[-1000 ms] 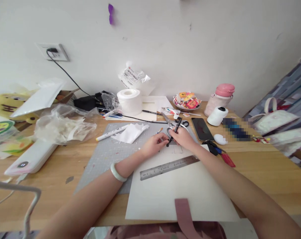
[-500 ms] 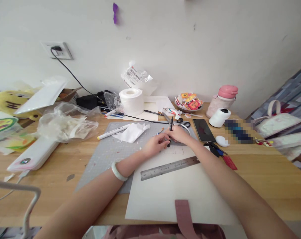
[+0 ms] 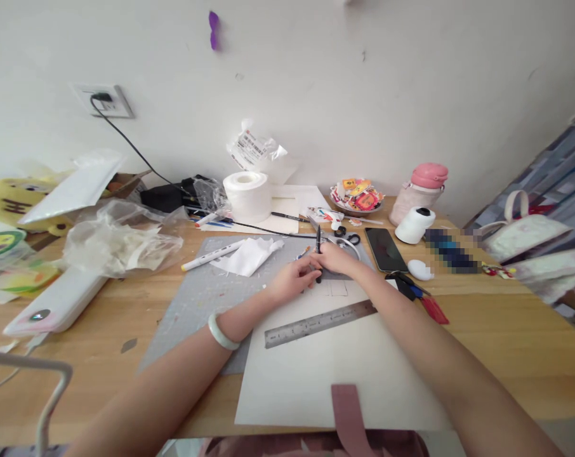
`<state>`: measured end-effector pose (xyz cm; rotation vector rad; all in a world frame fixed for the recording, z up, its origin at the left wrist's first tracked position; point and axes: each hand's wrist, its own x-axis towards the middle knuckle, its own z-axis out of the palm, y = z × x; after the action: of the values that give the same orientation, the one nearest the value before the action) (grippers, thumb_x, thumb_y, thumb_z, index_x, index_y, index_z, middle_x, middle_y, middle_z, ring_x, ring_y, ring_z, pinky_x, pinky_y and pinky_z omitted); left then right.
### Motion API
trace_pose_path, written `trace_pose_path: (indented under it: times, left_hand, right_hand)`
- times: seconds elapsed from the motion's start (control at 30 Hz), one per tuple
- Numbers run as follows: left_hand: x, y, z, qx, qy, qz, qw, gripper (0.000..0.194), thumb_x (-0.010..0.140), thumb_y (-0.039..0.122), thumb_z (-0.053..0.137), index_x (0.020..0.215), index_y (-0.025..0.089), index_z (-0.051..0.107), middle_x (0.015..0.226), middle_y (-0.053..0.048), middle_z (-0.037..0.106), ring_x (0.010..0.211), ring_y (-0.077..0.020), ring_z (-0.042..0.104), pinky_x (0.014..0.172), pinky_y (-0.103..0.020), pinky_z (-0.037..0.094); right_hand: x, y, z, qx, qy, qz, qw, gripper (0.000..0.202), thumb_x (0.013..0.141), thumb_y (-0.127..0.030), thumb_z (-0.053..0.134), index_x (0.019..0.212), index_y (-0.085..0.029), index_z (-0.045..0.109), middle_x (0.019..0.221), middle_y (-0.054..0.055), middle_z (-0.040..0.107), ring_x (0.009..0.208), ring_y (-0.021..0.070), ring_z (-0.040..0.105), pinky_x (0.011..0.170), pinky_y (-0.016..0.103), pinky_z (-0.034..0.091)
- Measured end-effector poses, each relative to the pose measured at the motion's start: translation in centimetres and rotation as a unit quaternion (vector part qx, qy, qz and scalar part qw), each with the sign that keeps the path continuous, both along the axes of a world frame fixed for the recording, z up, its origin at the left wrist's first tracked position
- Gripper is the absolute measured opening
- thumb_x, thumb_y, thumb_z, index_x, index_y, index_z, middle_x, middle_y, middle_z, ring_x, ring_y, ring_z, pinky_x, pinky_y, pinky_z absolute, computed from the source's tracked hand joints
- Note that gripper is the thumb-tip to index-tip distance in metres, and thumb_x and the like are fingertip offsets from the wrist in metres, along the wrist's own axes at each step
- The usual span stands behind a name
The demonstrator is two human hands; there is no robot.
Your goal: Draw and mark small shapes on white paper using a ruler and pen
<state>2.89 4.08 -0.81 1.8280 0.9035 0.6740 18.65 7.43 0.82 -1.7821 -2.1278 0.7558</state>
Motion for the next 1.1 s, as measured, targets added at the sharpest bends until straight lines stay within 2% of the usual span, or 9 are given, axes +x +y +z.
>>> trace_pose_path:
  times: [0.17, 0.33, 0.47, 0.67, 0.93, 1.1]
  left_hand:
    - [0.0, 0.0, -0.1, 0.003, 0.006, 0.003, 1.000, 0.021, 0.080, 0.037, 0.047, 0.087, 0.018, 0.052, 0.055, 0.005, 0.052, 0.048, -0.0082, 0.044, 0.048, -0.019, 0.035]
    - [0.1, 0.0, 0.2, -0.004, 0.013, 0.000, 1.000, 0.020, 0.079, 0.036, 0.047, 0.086, 0.018, 0.052, 0.054, 0.006, 0.051, 0.047, -0.0082, 0.042, 0.048, -0.020, 0.034]
    - [0.0, 0.0, 0.2, 0.001, 0.010, 0.001, 1.000, 0.020, 0.080, 0.036, 0.047, 0.085, 0.018, 0.052, 0.053, 0.006, 0.049, 0.047, -0.0082, 0.042, 0.048, -0.020, 0.034]
    - [-0.1, 0.0, 0.0, 0.009, 0.008, -0.005, 1.000, 0.020, 0.081, 0.036, 0.046, 0.086, 0.018, 0.051, 0.053, 0.006, 0.050, 0.047, -0.0086, 0.041, 0.048, -0.020, 0.033]
    - [-0.1, -0.2, 0.2, -0.001, 0.011, -0.001, 1.000, 0.020, 0.081, 0.035, 0.046, 0.088, 0.017, 0.051, 0.052, 0.006, 0.049, 0.046, -0.0083, 0.040, 0.047, -0.020, 0.033]
    - [-0.1, -0.1, 0.1, 0.006, 0.011, -0.005, 1.000, 0.019, 0.081, 0.036, 0.046, 0.086, 0.017, 0.051, 0.052, 0.006, 0.049, 0.047, -0.0083, 0.041, 0.047, -0.020, 0.033]
  right_hand:
    - [0.1, -0.3, 0.3, 0.004, 0.020, -0.003, 1.000, 0.028, 0.073, -0.038, 0.046, 0.056, -0.016, 0.049, 0.058, 0.003, 0.057, 0.053, 0.0120, 0.046, 0.048, 0.023, 0.031]
    - [0.0, -0.7, 0.6, -0.029, 0.077, -0.008, 0.997, 0.034, 0.076, -0.043, 0.040, 0.053, -0.018, 0.044, 0.040, -0.003, 0.041, 0.042, 0.0103, 0.040, 0.045, 0.023, 0.029]
    - [-0.1, -0.1, 0.3, 0.010, 0.042, -0.012, 0.999, 0.032, 0.073, -0.041, 0.047, 0.051, -0.018, 0.042, 0.048, -0.002, 0.047, 0.048, 0.0100, 0.042, 0.045, 0.023, 0.028]
    - [0.1, 1.0, 0.0, -0.001, 0.001, 0.032, 0.999, 0.029, 0.072, -0.041, 0.051, 0.056, -0.017, 0.048, 0.053, 0.001, 0.054, 0.050, 0.0112, 0.043, 0.046, 0.023, 0.027]
    - [-0.1, 0.5, 0.6, -0.002, -0.016, 0.019, 1.000, 0.038, 0.075, -0.049, 0.046, 0.055, -0.016, 0.048, 0.055, 0.001, 0.054, 0.051, 0.0110, 0.043, 0.045, 0.023, 0.028]
    - [-0.3, 0.7, 0.6, 0.006, -0.087, 0.052, 0.995, 0.035, 0.076, -0.046, 0.047, 0.060, -0.015, 0.051, 0.063, 0.006, 0.060, 0.055, 0.0125, 0.047, 0.047, 0.023, 0.028]
